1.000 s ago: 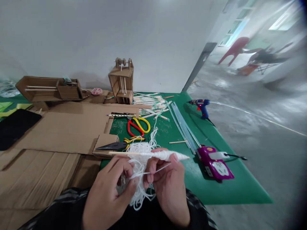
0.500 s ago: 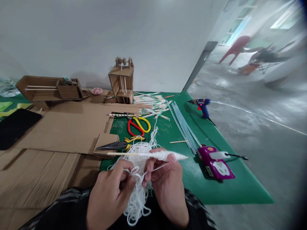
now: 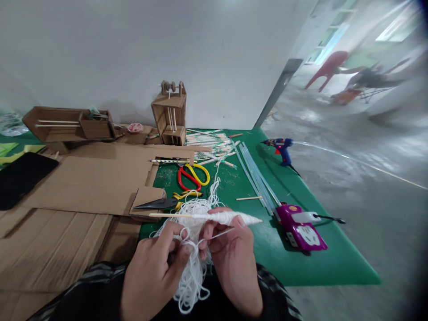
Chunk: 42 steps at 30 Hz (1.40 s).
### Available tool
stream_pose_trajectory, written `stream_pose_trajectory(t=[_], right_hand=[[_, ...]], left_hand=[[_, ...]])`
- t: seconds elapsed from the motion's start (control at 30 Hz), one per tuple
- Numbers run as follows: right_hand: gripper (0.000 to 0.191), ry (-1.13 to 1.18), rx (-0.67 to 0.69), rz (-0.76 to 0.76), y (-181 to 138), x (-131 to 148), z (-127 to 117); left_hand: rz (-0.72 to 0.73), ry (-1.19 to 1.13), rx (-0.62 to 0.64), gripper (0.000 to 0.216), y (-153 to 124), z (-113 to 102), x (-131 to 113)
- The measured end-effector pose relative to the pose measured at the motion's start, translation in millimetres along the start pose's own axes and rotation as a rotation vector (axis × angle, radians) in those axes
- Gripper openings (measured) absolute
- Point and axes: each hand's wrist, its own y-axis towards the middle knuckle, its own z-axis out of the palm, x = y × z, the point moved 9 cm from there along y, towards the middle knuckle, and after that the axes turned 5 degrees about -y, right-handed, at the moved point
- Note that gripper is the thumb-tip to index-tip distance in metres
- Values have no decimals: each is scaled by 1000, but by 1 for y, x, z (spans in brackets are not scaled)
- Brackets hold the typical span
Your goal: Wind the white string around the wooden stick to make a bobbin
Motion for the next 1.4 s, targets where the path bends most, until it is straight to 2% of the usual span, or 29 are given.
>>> stream_pose_trajectory(t=[0.37, 0.67, 1.0, 1.23, 1.4], right_hand=[[36, 14, 20, -4, 1, 0, 2], [35, -5, -4, -30, 1, 6, 1], [35, -114, 43, -163, -2, 18, 5], [38, -135, 43, -124, -3, 9, 2], [41, -51, 74, -56, 0, 1, 4]], left_hand=[[64, 36, -29, 8, 3, -4, -6], [-23, 39, 23, 13, -2, 1, 0], [-88, 32, 66, 19, -3, 5, 7], [-94, 58, 72, 20, -3, 6, 10], [-114, 1, 52, 23, -3, 4, 8]])
